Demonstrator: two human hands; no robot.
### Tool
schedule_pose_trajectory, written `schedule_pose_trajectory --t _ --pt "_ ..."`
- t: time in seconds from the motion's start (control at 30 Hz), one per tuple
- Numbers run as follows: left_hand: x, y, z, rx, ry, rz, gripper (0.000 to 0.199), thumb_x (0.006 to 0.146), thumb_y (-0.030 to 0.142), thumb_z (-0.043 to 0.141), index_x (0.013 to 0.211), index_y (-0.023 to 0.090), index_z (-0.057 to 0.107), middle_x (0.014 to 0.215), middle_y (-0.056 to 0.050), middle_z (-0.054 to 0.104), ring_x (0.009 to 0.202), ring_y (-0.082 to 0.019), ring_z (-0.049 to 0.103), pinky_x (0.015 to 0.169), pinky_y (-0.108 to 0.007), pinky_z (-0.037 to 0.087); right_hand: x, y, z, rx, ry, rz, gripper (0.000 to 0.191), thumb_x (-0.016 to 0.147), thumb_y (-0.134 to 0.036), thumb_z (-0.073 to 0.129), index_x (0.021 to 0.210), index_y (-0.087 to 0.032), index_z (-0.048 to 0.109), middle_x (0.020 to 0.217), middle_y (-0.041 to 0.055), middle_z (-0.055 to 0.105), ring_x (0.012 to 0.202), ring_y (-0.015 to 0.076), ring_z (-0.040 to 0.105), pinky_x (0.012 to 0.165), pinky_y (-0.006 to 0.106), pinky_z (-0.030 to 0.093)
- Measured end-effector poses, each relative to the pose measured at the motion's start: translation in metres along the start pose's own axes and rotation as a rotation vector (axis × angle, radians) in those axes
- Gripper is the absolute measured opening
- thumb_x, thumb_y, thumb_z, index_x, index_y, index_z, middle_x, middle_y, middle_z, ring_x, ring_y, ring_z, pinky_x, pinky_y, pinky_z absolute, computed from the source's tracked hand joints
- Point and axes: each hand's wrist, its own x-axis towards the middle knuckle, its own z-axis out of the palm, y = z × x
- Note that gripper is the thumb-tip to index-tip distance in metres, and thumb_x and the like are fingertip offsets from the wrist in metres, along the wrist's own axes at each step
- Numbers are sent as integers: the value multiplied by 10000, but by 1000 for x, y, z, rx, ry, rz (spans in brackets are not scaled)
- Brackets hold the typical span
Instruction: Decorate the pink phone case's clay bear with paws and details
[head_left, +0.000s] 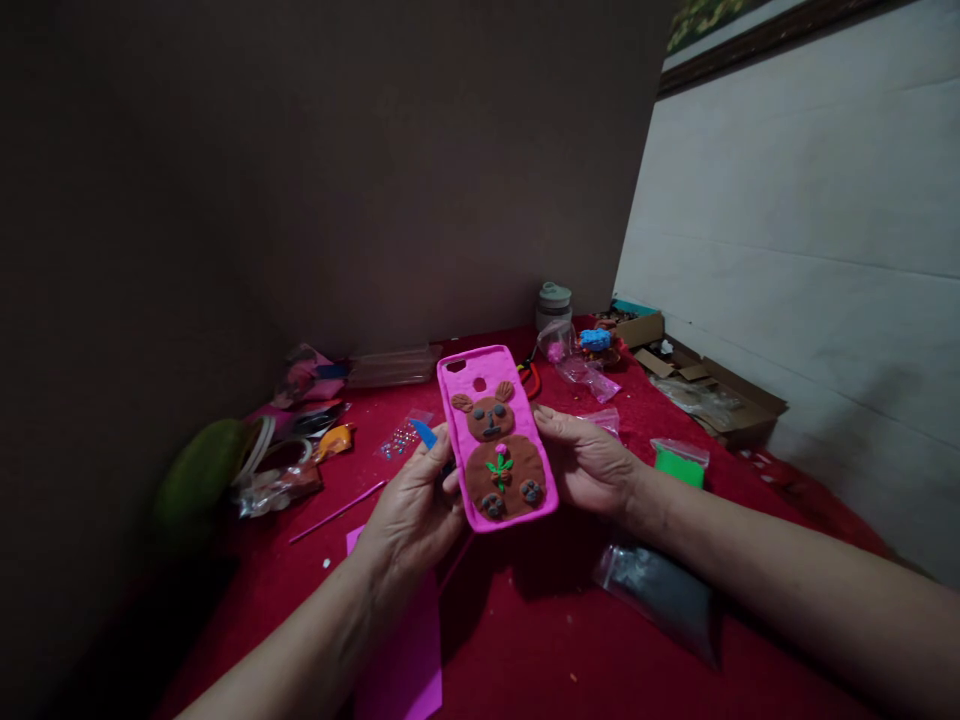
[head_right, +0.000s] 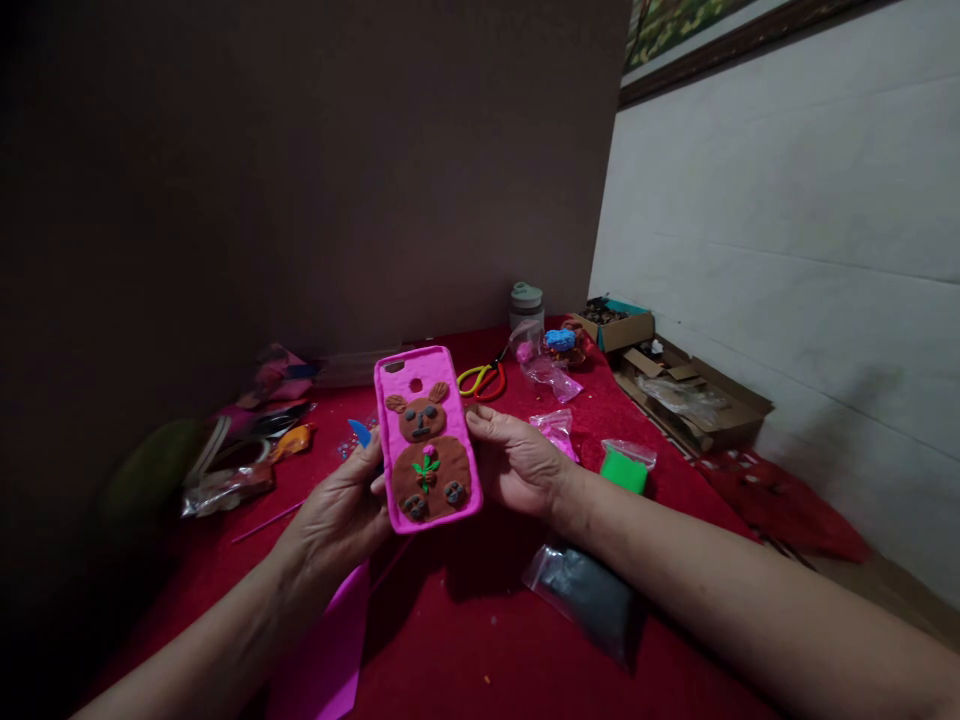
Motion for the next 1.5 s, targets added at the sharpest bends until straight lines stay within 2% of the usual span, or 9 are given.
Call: schedule_pose_trajectory --t 0.1,0.23,0.4,0.6,0.8,1.0,1.13,1.3,1.5 --pt "1 0 -2 20 -34 -9 159 728 171 784 784 144 637 478 84 501 349 6 339 433 -119 426 0 0 3 -5 22 8 213 873 -204 597 1076 -144 610 1031 97 706 990 222 662 1020 471 426" --pt "1 1 -6 74 -77 -17 316 623 220 869 764 156 594 488 103 452 372 -1 320 411 -118 370 -1 -2 3 9 42 8 146 884 -175 562 1017 -160 620 960 64 721 909 193 677 1028 460 423" --pt "-2 1 -6 180 -123 -35 352 666 335 844 721 164 542 480 103 374 383 -22 275 378 -143 276 -2 -6 2 42 66 92 216 955 -217 426 1029 -140 615 949 95 722 951 212 676 1034 481 415" --pt "-4 2 -6 282 -123 13 367 671 313 833 714 161 502 540 96 403 404 -15 290 389 -141 236 -2 -12 3 59 96 161 318 972 -281 364 1139 -130 588 997 112 714 1005 219 666 1025 475 430" --pt "-7 5 -3 351 -81 165 337 631 246 830 742 163 523 561 102 425 386 7 282 379 -131 201 1 -17 0 49 139 112 299 959 -293 382 1108 -156 602 959 94 721 985 224 671 990 476 460" --pt "-6 0 -4 452 -75 106 324 678 311 797 698 164 509 547 89 407 386 -11 256 364 -153 189 3 -17 0 16 187 41 304 982 -275 355 1043 -148 624 904 87 726 902 214 688 953 464 486" --pt "-6 -2 -5 516 -60 124 330 690 339 773 700 186 481 518 100 352 397 -30 238 373 -165 187 2 -15 0 -20 212 -59 240 960 -220 415 1084 -178 616 933 53 726 854 189 685 937 437 496" --pt "-7 1 -6 693 -28 254 261 762 357 692 685 174 522 547 73 408 420 -39 270 401 -180 191 2 -11 -1 -68 201 -155 186 913 -189 504 1053 -196 627 909 31 714 817 174 670 931 421 496" --pt "-9 7 -6 994 -2 435 99 789 213 580 702 174 606 579 44 483 481 -76 344 449 -203 242 1 -9 0 -124 184 -190 158 889 -197 562 1038 -201 614 1017 44 699 904 178 657 917 387 499"
